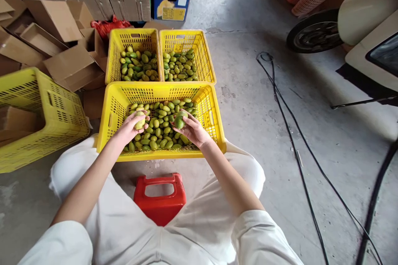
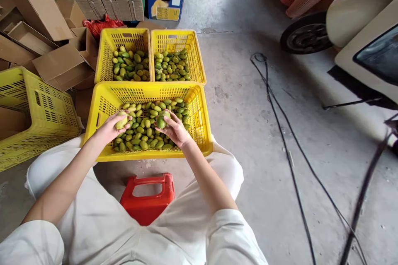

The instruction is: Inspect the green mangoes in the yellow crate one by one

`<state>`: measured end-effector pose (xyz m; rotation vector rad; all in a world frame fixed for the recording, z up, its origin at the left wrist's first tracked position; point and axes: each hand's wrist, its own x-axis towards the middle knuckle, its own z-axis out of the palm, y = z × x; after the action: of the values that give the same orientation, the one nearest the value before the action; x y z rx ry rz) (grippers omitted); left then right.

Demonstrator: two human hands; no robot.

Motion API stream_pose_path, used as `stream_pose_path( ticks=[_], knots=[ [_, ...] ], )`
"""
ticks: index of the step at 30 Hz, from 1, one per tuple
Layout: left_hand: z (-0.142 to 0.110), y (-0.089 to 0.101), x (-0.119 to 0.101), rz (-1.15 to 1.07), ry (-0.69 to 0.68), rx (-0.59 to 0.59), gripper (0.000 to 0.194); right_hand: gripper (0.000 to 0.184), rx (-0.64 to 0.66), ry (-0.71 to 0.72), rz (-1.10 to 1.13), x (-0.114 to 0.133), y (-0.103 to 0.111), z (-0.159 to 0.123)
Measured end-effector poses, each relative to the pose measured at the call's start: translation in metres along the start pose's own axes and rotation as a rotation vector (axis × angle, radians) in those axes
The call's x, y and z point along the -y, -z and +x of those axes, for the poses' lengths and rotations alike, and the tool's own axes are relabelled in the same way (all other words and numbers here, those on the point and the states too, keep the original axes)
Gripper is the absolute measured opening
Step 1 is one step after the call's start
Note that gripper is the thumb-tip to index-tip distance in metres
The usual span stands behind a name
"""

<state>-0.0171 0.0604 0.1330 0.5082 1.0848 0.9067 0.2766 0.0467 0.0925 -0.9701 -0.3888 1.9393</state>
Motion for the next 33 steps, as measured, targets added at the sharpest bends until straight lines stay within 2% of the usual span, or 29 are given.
stream_pose_path(
  ticks=[4,8,14,17,22,25,28,33],
  knots=[
    [0.003,0.003,-0.002,-0.083,0.023,0.005,0.03,0.039,-0.054,-0.011,0.018,-0.002,0.0,0.0],
    [0.005,0.005,-0.001,-0.062,0.028,-0.019,0.035,0.033,-0.104,-0.007,0.027,0.0,-0.001,0.0],
    [0.007,0.006,0.003,-0.041,-0.05,-0.042,0.046,0.022,-0.078,-0.001,0.052,0.005,-0.001,0.002],
    [0.006,0.003,0.0,-0.072,-0.071,-0.086,0.041,0.024,-0.104,-0.003,0.074,0.005,0.001,0.005],
    [0.003,-0.004,-0.01,-0.141,-0.02,-0.117,0.024,0.043,-0.176,0.036,0.011,0.003,0.001,0.006],
    [0.002,-0.004,-0.011,-0.146,-0.007,-0.121,0.026,0.043,-0.212,0.072,-0.018,0.002,-0.003,0.004],
    [0.004,-0.003,-0.006,-0.13,-0.065,-0.166,0.019,0.045,-0.244,0.091,-0.042,0.001,-0.006,0.003],
    [0.007,-0.005,0.002,-0.129,-0.114,-0.235,0.029,0.057,-0.258,0.001,-0.094,0.0,-0.005,0.004]
  ],
)
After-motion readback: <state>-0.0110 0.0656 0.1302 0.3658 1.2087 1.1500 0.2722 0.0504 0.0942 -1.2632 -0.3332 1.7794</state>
